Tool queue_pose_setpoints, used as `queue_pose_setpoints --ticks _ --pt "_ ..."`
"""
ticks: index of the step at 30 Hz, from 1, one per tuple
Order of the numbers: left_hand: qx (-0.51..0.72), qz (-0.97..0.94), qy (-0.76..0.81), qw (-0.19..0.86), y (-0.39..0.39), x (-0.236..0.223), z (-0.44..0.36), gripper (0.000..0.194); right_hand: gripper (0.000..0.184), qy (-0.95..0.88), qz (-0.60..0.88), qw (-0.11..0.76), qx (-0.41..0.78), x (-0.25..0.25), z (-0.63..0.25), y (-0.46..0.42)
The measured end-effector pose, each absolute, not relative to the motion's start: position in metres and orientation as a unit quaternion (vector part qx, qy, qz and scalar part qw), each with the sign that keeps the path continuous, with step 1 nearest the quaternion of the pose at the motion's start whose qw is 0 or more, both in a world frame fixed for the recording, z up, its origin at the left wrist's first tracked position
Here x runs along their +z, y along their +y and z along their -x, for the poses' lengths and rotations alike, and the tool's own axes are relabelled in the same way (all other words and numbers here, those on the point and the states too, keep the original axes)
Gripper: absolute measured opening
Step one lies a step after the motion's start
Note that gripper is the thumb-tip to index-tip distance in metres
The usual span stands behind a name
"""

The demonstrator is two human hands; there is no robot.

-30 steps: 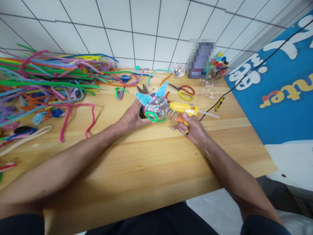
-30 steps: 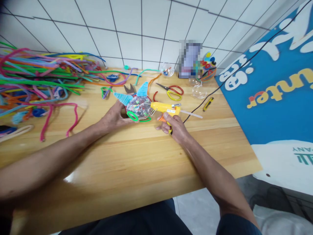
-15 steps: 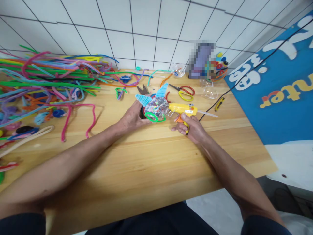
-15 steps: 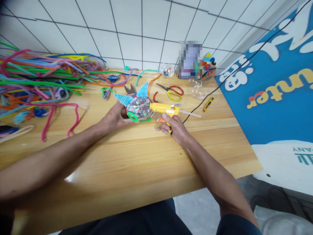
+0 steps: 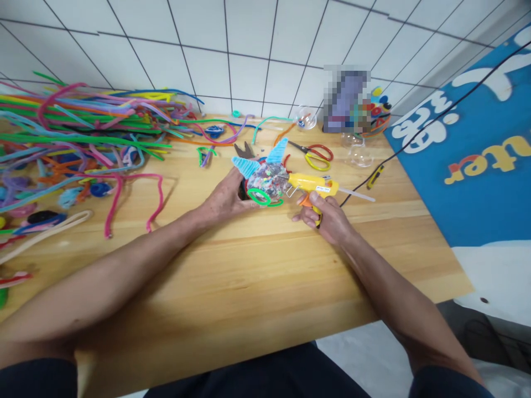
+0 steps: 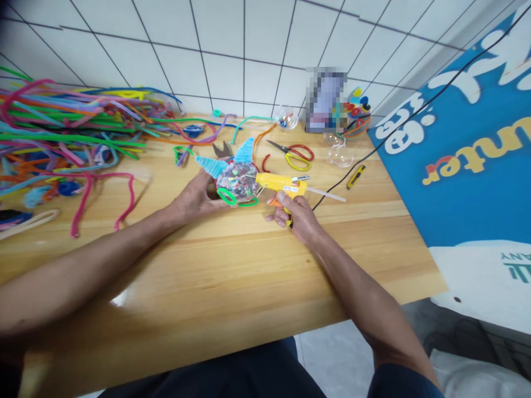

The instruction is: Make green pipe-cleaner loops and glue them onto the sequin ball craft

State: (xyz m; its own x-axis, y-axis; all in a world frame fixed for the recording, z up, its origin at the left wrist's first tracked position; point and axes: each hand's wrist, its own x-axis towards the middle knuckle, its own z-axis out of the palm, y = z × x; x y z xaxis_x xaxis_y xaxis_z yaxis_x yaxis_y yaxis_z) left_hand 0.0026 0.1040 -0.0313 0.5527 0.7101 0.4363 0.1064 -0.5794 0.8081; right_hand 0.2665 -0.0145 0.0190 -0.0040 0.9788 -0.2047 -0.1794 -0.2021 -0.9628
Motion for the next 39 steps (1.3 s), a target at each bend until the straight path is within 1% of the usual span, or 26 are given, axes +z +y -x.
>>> queue_pose_setpoints --ticks 15,23,29,35,39 --pt "0.398 -0.807 0.249 0.359 0.1051 -0.0306 -0.0020 0.102 0.061 -0.410 0.499 0.472 0.600 0.0215 -0.2689 -0.0136" --pt "0.403 -0.814 0.239 0.345 0.1074 -0.0326 -0.0010 0.093 0.063 -0.411 0.496 0.471 0.603 0.0209 -0.2695 -0.0119" --pt "0.400 -0.812 0.243 0.349 0.1064 -0.0348 -0.0008 0.097 0.062 -0.418 0.499 0.452 0.610 0.0223 -0.2699 -0.0136" --pt "0.405 -0.819 0.231 0.333 0.1075 -0.0367 -0.0002 0.094 0.061 -0.416 0.501 0.480 0.588 0.0264 -0.2756 -0.0128" --pt "0.403 -0.819 0.232 0.336 0.1077 -0.0371 -0.0009 0.098 0.064 -0.419 0.510 0.473 0.584 0.0257 -0.2745 -0.0123"
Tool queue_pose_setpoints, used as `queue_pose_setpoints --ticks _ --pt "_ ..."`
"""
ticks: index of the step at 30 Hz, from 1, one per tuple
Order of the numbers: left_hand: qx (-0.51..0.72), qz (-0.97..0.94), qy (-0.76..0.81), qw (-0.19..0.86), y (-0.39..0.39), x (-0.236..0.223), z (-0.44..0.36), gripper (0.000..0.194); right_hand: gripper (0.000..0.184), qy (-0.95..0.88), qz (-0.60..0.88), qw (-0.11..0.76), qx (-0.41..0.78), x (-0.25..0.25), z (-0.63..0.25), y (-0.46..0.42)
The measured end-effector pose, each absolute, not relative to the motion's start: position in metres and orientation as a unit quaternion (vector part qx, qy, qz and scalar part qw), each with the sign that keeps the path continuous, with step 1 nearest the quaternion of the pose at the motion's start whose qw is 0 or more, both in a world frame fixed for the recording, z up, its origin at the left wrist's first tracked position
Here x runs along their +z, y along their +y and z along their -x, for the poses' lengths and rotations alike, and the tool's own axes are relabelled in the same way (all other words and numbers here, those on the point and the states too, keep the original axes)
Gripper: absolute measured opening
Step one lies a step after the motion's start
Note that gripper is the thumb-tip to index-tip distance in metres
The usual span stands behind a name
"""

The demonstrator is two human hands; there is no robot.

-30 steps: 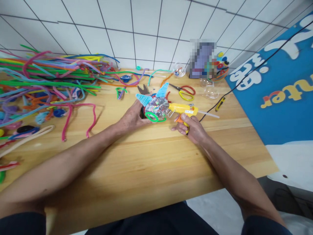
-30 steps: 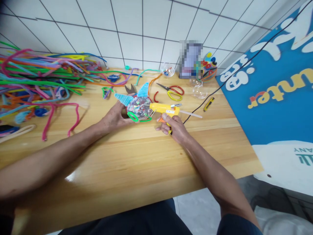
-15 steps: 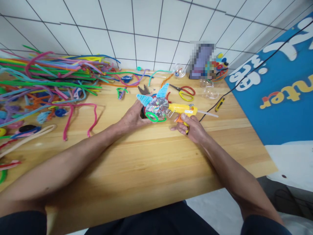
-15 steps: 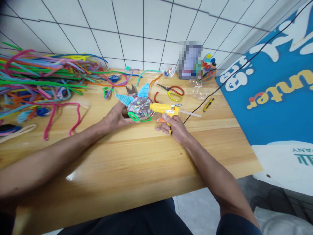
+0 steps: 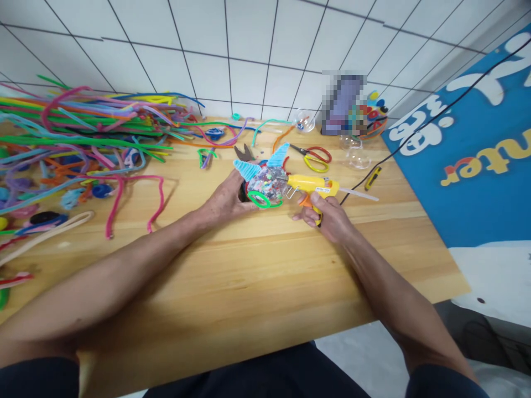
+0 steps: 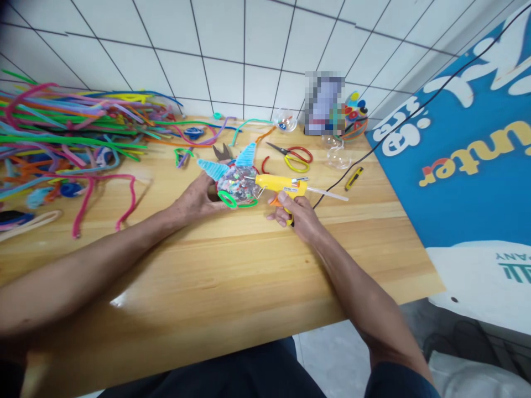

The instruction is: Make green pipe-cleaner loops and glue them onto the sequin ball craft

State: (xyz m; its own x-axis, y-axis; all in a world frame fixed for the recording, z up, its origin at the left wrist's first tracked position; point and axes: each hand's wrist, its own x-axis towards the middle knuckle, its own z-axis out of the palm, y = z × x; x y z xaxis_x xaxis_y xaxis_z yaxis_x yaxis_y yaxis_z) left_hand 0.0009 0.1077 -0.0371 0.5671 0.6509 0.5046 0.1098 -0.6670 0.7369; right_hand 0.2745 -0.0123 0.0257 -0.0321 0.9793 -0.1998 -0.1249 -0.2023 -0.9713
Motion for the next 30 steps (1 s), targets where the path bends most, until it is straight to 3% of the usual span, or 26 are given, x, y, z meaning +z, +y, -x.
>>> queue_pose_setpoints --ticks 30 --pt "0.409 -0.816 0.226 0.342 0.1070 -0.0347 -0.0032 0.096 0.063 -0.428 0.531 0.455 0.573 0.0285 -0.2725 -0.0189"
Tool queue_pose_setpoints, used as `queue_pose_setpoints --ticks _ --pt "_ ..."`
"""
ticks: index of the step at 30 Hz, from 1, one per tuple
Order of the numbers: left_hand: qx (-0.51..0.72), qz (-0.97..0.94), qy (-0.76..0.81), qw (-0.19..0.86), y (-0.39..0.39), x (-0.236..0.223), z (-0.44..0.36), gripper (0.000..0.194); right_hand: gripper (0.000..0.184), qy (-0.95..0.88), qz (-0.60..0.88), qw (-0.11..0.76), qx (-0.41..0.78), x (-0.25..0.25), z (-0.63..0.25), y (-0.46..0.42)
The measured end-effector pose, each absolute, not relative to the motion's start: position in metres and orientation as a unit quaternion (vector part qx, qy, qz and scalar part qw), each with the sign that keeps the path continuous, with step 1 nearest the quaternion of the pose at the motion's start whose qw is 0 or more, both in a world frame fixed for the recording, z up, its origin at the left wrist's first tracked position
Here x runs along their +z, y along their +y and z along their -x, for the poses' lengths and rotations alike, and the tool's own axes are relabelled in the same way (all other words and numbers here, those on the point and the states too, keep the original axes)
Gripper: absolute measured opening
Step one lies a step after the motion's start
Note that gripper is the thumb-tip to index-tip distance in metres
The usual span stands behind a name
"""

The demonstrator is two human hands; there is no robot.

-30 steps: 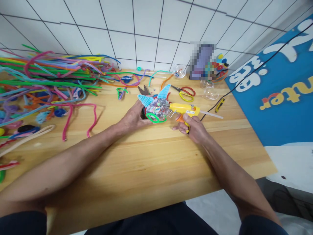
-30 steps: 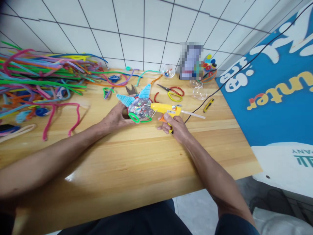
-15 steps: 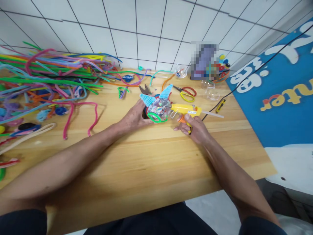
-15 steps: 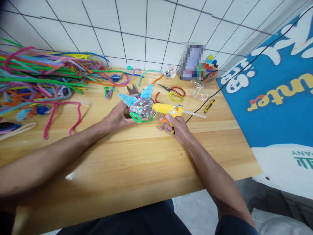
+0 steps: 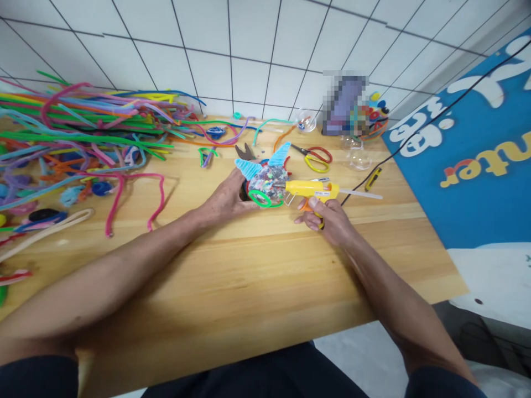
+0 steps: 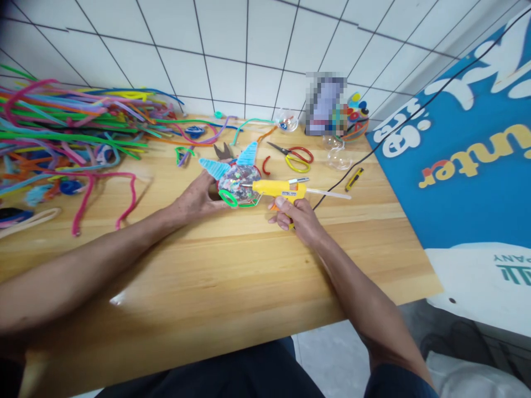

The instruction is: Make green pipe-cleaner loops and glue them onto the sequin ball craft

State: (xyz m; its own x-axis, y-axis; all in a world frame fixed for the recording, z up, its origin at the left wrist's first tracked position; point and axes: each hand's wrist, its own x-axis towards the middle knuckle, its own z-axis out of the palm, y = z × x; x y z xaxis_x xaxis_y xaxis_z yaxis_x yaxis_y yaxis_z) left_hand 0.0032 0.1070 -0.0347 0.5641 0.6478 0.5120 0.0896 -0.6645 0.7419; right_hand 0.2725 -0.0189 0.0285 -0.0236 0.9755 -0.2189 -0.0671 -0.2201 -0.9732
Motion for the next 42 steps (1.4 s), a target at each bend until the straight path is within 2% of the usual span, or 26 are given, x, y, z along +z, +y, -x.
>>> queue_pose_setpoints --ticks 6,12,30,36,42 --pt "0.404 -0.814 0.236 0.344 0.1065 -0.0346 -0.0036 0.095 0.061 -0.427 0.534 0.473 0.556 0.0304 -0.2748 -0.0172" --pt "0.396 -0.817 0.235 0.348 0.1049 -0.0323 -0.0018 0.097 0.065 -0.437 0.539 0.459 0.555 0.0332 -0.2730 -0.0174" --pt "0.399 -0.815 0.234 0.349 0.1053 -0.0315 -0.0030 0.098 0.064 -0.438 0.543 0.454 0.554 0.0342 -0.2710 -0.0183" --pt "0.395 -0.821 0.232 0.339 0.1068 -0.0326 -0.0026 0.096 0.062 -0.428 0.537 0.475 0.550 0.0329 -0.2735 -0.0161" --pt "0.398 -0.821 0.228 0.340 0.1078 -0.0336 -0.0029 0.097 0.063 -0.435 0.536 0.452 0.565 0.0333 -0.2681 -0.0163"
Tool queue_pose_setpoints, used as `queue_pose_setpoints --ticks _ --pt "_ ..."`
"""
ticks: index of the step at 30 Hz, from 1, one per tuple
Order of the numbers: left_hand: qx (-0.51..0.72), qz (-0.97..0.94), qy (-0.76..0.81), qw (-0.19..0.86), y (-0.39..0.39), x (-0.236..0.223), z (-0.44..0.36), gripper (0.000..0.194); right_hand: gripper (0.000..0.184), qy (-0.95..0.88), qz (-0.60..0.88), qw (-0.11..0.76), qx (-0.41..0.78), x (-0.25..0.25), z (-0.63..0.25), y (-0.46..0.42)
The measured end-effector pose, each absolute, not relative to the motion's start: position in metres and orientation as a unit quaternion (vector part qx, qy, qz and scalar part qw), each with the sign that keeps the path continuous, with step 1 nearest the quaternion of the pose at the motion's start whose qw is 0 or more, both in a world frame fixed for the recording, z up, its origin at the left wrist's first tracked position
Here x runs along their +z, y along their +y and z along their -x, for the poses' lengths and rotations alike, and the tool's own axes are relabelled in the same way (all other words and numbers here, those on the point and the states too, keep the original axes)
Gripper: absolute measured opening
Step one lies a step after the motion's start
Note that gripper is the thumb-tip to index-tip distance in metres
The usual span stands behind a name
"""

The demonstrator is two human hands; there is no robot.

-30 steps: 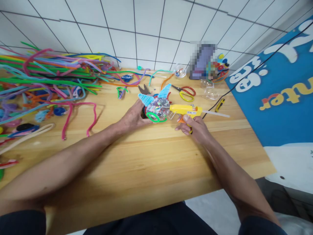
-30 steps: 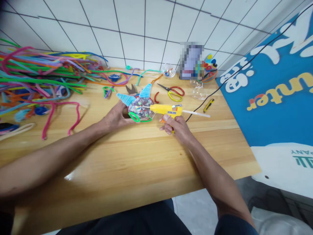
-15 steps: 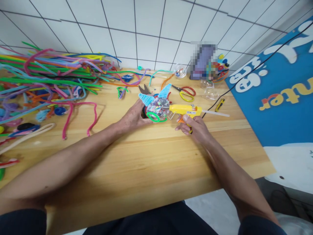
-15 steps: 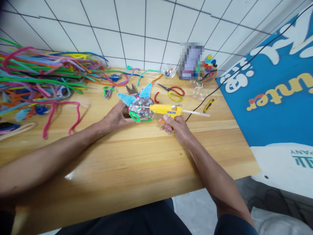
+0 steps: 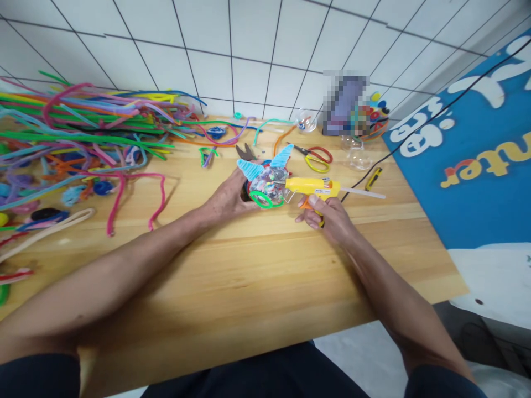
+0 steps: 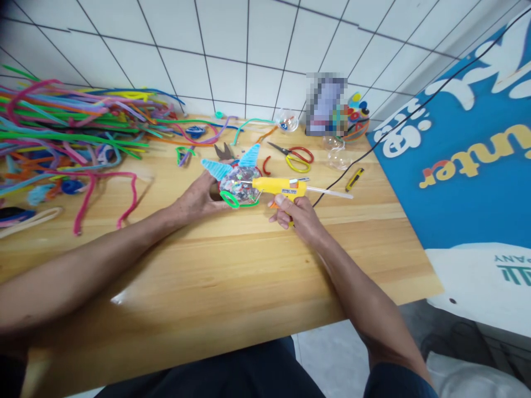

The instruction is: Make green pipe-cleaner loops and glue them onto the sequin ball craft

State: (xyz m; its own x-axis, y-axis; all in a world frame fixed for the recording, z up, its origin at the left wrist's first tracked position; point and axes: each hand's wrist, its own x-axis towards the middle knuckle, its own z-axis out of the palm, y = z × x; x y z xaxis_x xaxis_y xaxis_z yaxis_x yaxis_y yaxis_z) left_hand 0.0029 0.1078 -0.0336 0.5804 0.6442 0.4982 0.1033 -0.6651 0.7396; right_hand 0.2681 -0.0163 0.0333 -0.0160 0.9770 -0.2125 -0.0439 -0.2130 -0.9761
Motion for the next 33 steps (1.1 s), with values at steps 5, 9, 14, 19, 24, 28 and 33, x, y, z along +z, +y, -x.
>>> queue_pose_setpoints --ticks 5,9,14,19,24,28,33 --pt "0.396 -0.817 0.232 0.349 0.107 -0.031 -0.004 0.099 0.061 -0.428 0.537 0.470 0.554 0.032 -0.273 -0.016" --pt "0.392 -0.819 0.229 0.350 0.106 -0.030 -0.004 0.098 0.061 -0.431 0.537 0.463 0.558 0.031 -0.275 -0.016" --pt "0.406 -0.817 0.218 0.347 0.106 -0.031 -0.005 0.098 0.065 -0.439 0.539 0.449 0.561 0.032 -0.272 -0.017" --pt "0.399 -0.826 0.213 0.337 0.107 -0.031 -0.004 0.098 0.061 -0.430 0.536 0.468 0.556 0.032 -0.277 -0.016" --pt "0.393 -0.818 0.225 0.355 0.106 -0.027 -0.004 0.102 0.062 -0.432 0.540 0.456 0.560 0.031 -0.278 -0.018" --pt "0.388 -0.816 0.237 0.357 0.104 -0.025 -0.005 0.102 0.065 -0.437 0.541 0.450 0.561 0.030 -0.276 -0.018" --pt "0.394 -0.814 0.231 0.359 0.105 -0.027 -0.005 0.098 0.062 -0.432 0.539 0.467 0.553 0.029 -0.277 -0.017"
